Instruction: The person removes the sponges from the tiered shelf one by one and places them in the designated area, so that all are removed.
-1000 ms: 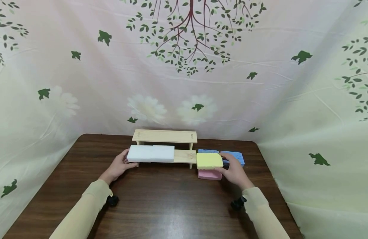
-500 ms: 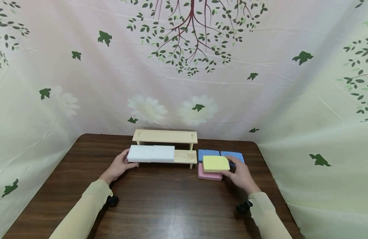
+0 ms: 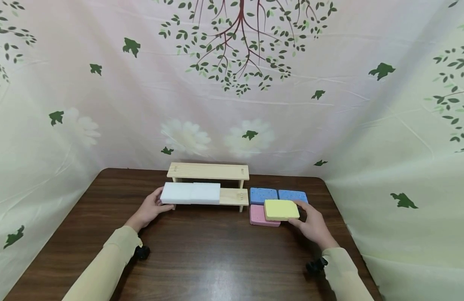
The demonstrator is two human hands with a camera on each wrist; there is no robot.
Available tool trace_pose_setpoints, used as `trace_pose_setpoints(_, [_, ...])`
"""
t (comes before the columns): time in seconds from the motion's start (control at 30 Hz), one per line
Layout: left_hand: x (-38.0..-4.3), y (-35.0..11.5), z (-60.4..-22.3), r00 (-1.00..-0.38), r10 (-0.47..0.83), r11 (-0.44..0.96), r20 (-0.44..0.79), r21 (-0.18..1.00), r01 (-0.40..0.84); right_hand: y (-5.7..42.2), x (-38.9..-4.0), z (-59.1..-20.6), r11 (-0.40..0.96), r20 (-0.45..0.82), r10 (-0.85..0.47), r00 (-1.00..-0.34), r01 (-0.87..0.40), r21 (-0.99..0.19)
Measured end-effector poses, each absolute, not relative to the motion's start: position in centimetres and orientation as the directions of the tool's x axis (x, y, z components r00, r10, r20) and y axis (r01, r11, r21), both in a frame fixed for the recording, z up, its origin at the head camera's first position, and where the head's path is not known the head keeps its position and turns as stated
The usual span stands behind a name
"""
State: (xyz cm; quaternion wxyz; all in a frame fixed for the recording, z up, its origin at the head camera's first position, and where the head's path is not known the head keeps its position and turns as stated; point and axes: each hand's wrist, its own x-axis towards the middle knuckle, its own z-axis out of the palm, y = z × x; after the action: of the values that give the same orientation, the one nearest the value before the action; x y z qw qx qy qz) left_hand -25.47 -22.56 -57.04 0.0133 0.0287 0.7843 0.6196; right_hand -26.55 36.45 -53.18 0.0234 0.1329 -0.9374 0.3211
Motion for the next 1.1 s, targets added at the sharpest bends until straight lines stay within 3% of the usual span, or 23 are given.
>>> trace_pose_setpoints(0.57, [-25.4,-22.5,-56.9,-0.998,0.061,0.222,0.028,0.974,0.040,38.6,-25.6,-53.7,0.774,0.065,-0.167,-0.984,-0.171,-0.610])
trace_pose_setpoints(1.1, [-25.3,-22.3,-56.5,-0.999,0.054,0.252,0.009,0.967,0.022,40.8,-25.3,-54.3,0.784,0.095,-0.149,-0.984,-0.177,-0.595])
